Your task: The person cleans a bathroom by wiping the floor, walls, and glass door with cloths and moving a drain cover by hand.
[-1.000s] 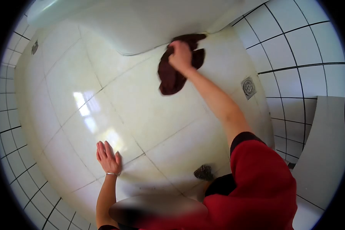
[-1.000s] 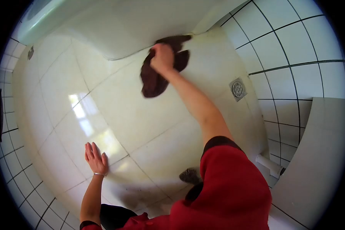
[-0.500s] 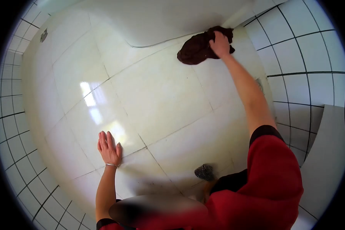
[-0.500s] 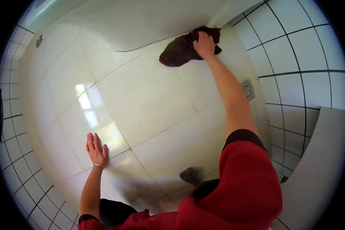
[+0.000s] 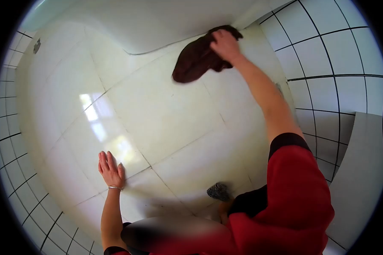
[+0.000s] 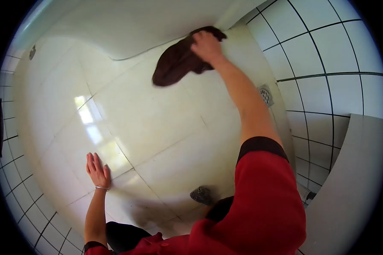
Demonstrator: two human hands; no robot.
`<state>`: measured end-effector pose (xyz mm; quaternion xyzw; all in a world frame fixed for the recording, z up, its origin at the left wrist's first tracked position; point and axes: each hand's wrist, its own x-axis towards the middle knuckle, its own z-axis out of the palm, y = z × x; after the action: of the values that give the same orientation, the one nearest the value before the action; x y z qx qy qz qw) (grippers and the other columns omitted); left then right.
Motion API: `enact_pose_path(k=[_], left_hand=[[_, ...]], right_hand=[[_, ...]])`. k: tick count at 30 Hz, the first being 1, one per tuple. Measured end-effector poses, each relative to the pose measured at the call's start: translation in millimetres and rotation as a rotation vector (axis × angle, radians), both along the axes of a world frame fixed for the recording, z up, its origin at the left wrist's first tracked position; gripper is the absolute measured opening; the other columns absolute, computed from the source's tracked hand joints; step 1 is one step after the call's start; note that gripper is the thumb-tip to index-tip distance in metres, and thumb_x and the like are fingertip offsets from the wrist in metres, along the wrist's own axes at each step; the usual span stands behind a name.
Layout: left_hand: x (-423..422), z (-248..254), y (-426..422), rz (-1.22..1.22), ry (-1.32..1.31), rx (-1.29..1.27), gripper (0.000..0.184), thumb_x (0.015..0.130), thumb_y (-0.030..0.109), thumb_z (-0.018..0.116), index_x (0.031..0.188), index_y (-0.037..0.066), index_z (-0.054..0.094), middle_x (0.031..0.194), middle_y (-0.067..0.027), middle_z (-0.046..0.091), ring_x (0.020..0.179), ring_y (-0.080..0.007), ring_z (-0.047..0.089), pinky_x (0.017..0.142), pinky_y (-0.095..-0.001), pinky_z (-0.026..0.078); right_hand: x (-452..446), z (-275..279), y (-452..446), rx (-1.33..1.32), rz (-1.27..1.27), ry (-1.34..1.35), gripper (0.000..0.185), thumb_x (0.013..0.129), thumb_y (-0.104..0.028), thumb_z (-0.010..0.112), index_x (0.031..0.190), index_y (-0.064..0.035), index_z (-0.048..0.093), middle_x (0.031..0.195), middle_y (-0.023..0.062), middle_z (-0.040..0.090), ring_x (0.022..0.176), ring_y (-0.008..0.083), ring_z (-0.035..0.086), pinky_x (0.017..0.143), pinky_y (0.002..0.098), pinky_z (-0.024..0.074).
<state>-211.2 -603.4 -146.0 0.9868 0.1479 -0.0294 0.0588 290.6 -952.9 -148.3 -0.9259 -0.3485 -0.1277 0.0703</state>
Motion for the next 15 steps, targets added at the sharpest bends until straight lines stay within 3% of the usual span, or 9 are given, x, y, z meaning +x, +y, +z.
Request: enact_pose_path(k=[2, 4, 8, 12, 15], left_hand=[[-3, -1, 1, -0.01, -0.003, 0.003, 0.058, 0.084, 0.033, 0.039, 0.134, 0.006, 0.028, 0.139, -0.0176, 0.024, 0.13, -0.0318, 0.021, 0.104, -0.0439, 0.014], [-2, -2, 1, -0.012, -0.02, 0.013, 0.057, 0.085, 0.033, 0.038, 0.134, 0.005, 0.028, 0.139, -0.0173, 0.024, 0.13, -0.0322, 0.021, 0.104, -0.0442, 0.015], [0, -2, 1, -0.018, -0.029, -0.018, 0.057, 0.085, 0.033, 0.038, 0.134, 0.005, 0.028, 0.139, -0.0181, 0.023, 0.13, -0.0328, 0.021, 0.103, -0.0444, 0.014], [-2, -7, 5, -0.028, -0.013, 0.039, 0.058, 0.084, 0.032, 0.039, 0.133, 0.005, 0.029, 0.139, -0.0193, 0.023, 0.13, -0.0332, 0.021, 0.103, -0.0447, 0.015], [-4, -5, 3, -0.03, -0.019, 0.021, 0.058, 0.083, 0.032, 0.039, 0.133, 0.004, 0.029, 0.139, -0.0202, 0.023, 0.129, -0.034, 0.021, 0.103, -0.0449, 0.015]], right_hand=[[3, 0, -30, 0.04, -0.061, -0.071, 0.038, 0.075, -0.033, 0.054, 0.103, -0.0063, 0.053, 0.096, 0.0145, 0.053, 0.089, 0.0337, 0.051, 0.077, 0.0441, 0.0433], [-15, 18, -44, -0.138, -0.379, 0.082, 0.045, 0.078, -0.037, 0.052, 0.11, -0.0051, 0.05, 0.106, 0.0178, 0.05, 0.094, 0.0368, 0.049, 0.083, 0.0442, 0.0415], [-42, 4, -83, -0.081, -0.433, 0.144, 0.055, 0.079, -0.038, 0.052, 0.122, -0.0057, 0.041, 0.123, 0.0223, 0.04, 0.108, 0.041, 0.041, 0.092, 0.0439, 0.0354], [-1, -22, -81, -0.075, -0.283, -0.057, 0.047, 0.08, -0.033, 0.05, 0.117, -0.0045, 0.044, 0.121, 0.0221, 0.041, 0.106, 0.043, 0.041, 0.09, 0.0474, 0.0368], [34, -12, -77, -0.046, -0.443, 0.099, 0.041, 0.081, -0.032, 0.05, 0.11, -0.0043, 0.045, 0.117, 0.0223, 0.043, 0.104, 0.0423, 0.043, 0.087, 0.0478, 0.0382]])
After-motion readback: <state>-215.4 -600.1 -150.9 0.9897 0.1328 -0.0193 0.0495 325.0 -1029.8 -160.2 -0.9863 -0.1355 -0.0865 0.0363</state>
